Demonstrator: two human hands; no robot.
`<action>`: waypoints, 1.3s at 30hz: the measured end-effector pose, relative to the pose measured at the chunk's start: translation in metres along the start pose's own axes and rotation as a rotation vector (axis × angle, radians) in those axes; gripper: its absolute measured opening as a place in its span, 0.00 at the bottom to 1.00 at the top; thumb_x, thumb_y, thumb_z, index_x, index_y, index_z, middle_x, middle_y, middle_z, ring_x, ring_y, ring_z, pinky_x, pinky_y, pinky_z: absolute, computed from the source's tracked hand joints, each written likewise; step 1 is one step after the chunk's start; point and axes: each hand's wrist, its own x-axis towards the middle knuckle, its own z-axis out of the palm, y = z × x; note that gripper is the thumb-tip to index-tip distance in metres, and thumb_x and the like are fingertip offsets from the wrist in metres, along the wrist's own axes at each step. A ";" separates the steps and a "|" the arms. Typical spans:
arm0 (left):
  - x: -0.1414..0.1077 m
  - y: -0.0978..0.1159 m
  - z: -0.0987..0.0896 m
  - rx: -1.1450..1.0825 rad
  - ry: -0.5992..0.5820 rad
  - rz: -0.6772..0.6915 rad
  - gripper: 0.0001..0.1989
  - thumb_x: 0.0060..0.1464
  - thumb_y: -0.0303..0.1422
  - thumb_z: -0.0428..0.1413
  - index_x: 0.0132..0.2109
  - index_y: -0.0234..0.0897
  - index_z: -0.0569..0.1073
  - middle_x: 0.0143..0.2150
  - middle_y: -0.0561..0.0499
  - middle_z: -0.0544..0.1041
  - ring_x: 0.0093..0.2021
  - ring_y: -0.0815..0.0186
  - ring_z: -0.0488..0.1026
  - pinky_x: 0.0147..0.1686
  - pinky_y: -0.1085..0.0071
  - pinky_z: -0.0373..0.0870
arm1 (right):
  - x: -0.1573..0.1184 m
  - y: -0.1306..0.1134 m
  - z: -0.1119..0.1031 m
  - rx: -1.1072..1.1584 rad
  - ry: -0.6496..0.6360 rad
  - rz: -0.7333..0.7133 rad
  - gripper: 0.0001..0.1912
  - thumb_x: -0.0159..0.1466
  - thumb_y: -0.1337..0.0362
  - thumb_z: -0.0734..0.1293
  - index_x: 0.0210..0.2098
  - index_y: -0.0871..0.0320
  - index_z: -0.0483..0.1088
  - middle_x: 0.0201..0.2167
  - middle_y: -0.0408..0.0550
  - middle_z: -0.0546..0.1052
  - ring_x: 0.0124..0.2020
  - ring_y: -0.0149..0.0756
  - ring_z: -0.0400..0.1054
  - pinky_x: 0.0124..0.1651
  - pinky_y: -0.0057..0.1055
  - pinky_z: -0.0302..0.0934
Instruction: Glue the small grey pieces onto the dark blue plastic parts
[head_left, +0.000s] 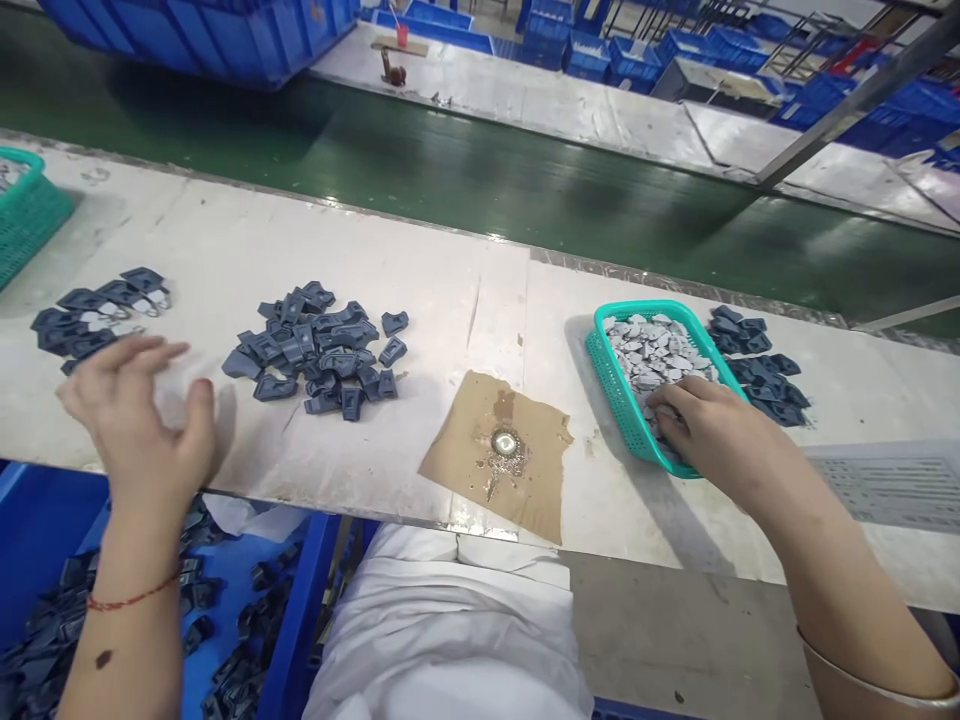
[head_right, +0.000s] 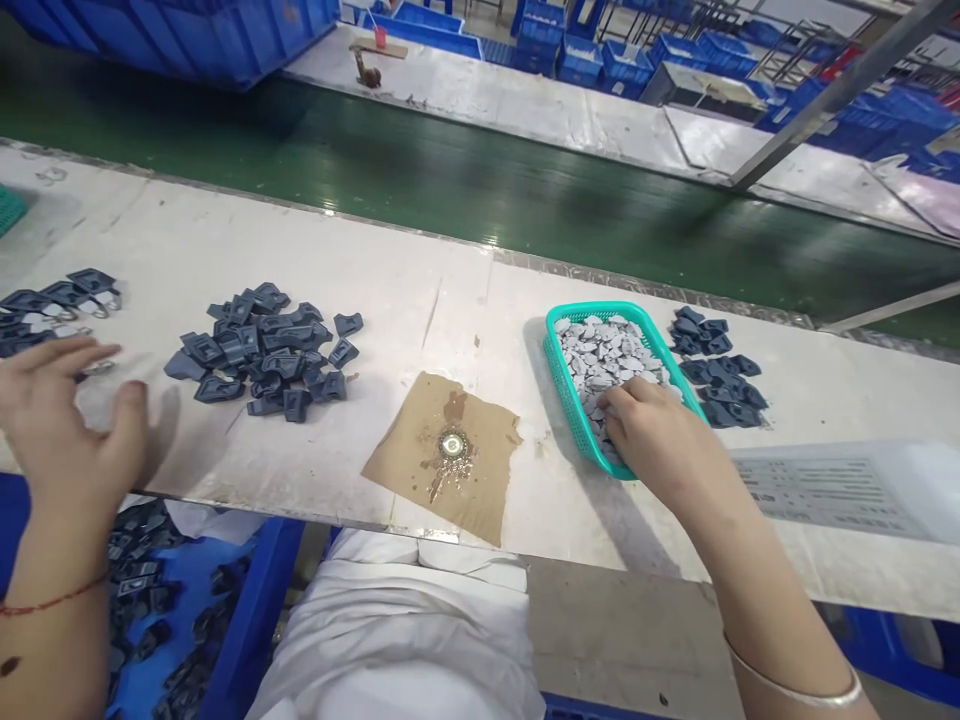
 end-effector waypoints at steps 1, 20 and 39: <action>-0.004 0.009 0.000 -0.042 -0.021 0.081 0.17 0.62 0.38 0.55 0.54 0.34 0.72 0.58 0.40 0.73 0.63 0.47 0.68 0.66 0.45 0.58 | 0.001 -0.001 -0.001 0.002 -0.018 0.005 0.10 0.67 0.68 0.61 0.41 0.56 0.75 0.41 0.61 0.77 0.37 0.51 0.73 0.36 0.43 0.66; -0.038 0.083 0.000 -0.308 -0.187 -0.124 0.11 0.59 0.39 0.61 0.47 0.40 0.75 0.55 0.46 0.78 0.48 0.52 0.78 0.49 0.53 0.76 | 0.001 -0.117 0.003 1.607 0.182 0.287 0.12 0.61 0.60 0.76 0.45 0.51 0.80 0.37 0.46 0.83 0.37 0.36 0.78 0.44 0.35 0.74; -0.073 0.162 0.018 -1.381 -0.642 -0.383 0.10 0.58 0.30 0.64 0.47 0.41 0.79 0.49 0.47 0.83 0.50 0.62 0.81 0.49 0.72 0.80 | 0.003 -0.144 0.028 1.817 -0.004 0.442 0.09 0.60 0.59 0.77 0.40 0.51 0.83 0.38 0.45 0.84 0.34 0.28 0.75 0.43 0.26 0.70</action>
